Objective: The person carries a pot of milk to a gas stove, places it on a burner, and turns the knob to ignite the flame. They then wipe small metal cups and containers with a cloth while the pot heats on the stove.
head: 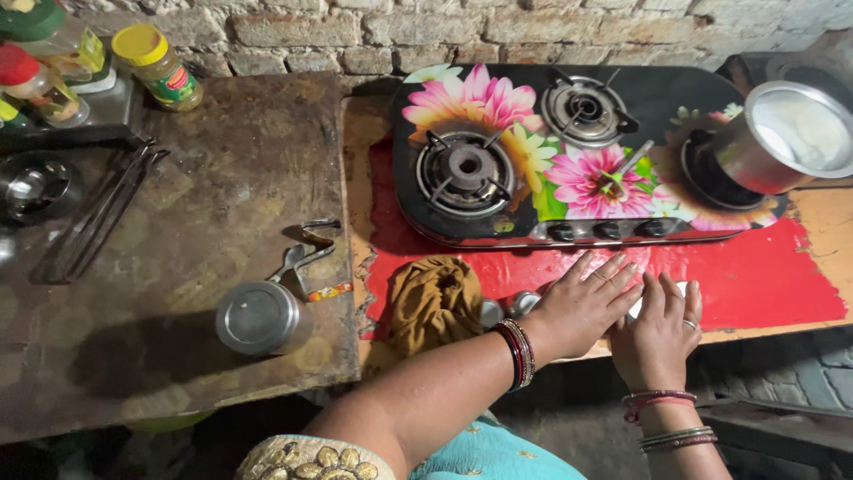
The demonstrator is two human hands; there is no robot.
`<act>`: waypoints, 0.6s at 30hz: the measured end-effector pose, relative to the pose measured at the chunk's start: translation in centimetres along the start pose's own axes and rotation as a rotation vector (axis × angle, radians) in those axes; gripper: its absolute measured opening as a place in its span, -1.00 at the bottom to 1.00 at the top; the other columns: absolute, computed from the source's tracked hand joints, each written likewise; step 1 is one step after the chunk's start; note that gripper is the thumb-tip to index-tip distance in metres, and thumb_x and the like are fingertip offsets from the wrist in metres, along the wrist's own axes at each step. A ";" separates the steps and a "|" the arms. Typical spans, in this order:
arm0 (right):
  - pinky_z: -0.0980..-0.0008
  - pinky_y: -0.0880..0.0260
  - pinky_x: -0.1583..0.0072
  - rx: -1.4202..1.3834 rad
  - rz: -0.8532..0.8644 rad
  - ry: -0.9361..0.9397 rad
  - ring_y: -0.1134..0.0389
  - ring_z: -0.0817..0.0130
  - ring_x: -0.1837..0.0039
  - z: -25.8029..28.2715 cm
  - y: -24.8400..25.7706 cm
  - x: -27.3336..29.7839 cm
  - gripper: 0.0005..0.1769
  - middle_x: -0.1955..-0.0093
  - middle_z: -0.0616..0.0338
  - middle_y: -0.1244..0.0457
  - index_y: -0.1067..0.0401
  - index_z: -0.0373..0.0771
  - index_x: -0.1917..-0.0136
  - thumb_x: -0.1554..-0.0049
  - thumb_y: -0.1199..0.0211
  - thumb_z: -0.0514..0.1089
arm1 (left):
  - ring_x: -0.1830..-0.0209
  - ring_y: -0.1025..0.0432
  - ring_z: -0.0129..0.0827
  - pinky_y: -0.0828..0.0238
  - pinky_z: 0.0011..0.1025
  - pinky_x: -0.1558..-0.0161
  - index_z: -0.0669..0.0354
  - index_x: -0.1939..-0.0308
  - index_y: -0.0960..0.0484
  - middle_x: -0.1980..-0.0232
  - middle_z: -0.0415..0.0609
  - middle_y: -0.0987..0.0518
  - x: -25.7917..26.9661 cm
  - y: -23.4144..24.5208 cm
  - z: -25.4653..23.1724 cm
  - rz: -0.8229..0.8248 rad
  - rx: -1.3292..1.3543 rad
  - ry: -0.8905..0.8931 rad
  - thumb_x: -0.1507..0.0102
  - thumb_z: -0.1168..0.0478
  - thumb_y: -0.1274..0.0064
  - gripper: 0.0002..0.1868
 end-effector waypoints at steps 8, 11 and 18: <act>-0.14 0.09 -0.57 0.007 0.070 0.007 0.12 -0.13 -0.69 5.1 -1.6 1.0 -0.28 -0.57 -0.04 -0.09 -0.26 -0.20 -0.51 -0.11 -0.27 -0.04 | -0.67 -0.01 -0.12 0.26 0.04 -0.63 -0.02 -0.49 -0.31 -0.59 0.06 -0.24 4.7 1.1 3.7 0.014 0.135 0.055 -0.31 0.11 0.08 -0.37; -0.12 0.10 -0.57 -0.022 0.074 0.029 0.11 -0.13 -0.68 7.0 -2.2 1.2 -0.27 -0.55 -0.04 -0.10 -0.26 -0.21 -0.49 -0.09 -0.28 -0.02 | -0.68 0.02 -0.14 0.27 0.05 -0.63 -0.02 -0.51 -0.30 -0.59 0.05 -0.24 6.2 1.2 4.6 0.039 0.109 0.072 -0.28 0.10 0.04 -0.32; -0.12 0.12 -0.55 -0.040 0.109 0.035 0.09 -0.06 -0.68 11.7 -4.2 1.7 -0.31 -0.52 -0.01 -0.13 -0.28 -0.19 -0.47 -0.11 -0.27 0.00 | -0.67 0.05 -0.07 0.24 0.11 -0.56 0.03 -0.50 -0.29 -0.57 0.16 -0.22 10.4 0.9 8.0 0.079 0.204 0.112 -0.18 0.08 -0.04 -0.23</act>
Point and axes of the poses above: each hand's wrist, its own x-axis away from the middle knuckle, its own y-axis out of the back of the hand, z = x × y, the point moved 8 cm from there along -x, towards the middle knuckle
